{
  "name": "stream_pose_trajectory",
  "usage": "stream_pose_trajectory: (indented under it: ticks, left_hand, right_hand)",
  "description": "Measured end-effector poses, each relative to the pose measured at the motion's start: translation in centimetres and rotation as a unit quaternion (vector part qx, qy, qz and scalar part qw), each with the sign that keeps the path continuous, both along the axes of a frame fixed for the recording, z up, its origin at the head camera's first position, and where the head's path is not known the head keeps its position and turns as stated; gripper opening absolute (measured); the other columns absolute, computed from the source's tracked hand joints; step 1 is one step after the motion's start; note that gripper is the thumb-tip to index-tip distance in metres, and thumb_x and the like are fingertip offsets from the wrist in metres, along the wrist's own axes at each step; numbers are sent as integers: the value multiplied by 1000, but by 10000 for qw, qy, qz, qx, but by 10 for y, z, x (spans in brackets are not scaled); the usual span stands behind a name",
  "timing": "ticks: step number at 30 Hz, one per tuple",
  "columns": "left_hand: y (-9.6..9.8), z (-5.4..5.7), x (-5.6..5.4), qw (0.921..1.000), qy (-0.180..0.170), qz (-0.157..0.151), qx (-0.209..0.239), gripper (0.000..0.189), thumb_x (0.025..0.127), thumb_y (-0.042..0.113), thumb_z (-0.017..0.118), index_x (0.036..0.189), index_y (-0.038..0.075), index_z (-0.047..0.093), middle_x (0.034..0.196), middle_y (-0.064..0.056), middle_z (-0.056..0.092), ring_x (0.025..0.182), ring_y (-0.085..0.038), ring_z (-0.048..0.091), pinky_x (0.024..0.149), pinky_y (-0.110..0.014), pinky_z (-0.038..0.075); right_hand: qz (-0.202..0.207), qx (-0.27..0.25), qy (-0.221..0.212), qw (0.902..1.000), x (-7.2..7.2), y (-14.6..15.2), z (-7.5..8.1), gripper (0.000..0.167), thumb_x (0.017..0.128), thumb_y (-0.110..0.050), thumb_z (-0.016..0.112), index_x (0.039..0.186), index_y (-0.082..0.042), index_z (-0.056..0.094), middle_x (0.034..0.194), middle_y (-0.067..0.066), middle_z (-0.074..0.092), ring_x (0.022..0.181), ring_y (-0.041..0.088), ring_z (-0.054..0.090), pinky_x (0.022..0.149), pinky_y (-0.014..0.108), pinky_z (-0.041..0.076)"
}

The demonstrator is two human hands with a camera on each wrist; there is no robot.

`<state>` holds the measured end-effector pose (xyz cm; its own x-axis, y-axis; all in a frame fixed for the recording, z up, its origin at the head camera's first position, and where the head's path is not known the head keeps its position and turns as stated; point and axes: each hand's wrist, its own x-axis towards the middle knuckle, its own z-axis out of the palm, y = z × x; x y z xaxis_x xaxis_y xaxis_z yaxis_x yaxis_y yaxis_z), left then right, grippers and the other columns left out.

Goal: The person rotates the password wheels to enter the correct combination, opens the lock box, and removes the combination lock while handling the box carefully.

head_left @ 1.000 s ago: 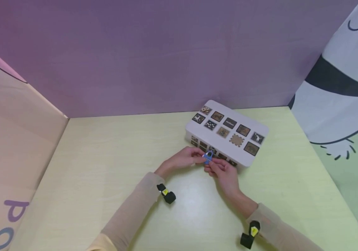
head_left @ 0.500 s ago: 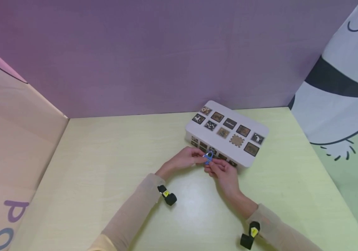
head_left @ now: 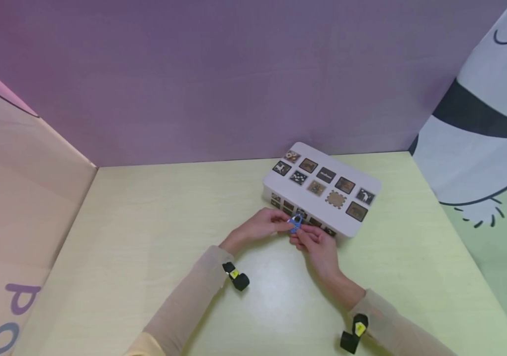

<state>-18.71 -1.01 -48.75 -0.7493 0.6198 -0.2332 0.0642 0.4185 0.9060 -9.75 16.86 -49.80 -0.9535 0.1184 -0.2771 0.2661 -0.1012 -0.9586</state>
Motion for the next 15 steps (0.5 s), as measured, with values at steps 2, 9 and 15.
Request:
stream_pose_trajectory:
  ticks: [2,9,15]
  left_hand:
    - [-1,1,0,10000,-53,-57,51,33,100,32,66,122,7,70,109,-2,72,99,-13,63,92,-30,52]
    - [-2,3,1,9995,-191,-143,230,35,100,26,66,126,2,66,107,-7,71,95,-14,63,88,-25,51]
    - [-1,4,2,9996,-167,-37,225,32,100,27,66,122,3,68,105,-6,71,94,-13,63,86,-25,52]
  right_hand:
    - [1,4,2,10000,0,0,0,29,103,-3,60,128,12,57,107,21,75,84,10,74,80,22,61]
    - [-13,38,12,10000,0,-1,0,29,102,-1,60,128,12,57,106,21,75,83,10,74,80,23,61]
    - [-13,47,45,10000,0,-1,0,29,102,0,59,128,13,57,106,23,75,83,10,75,81,23,61]
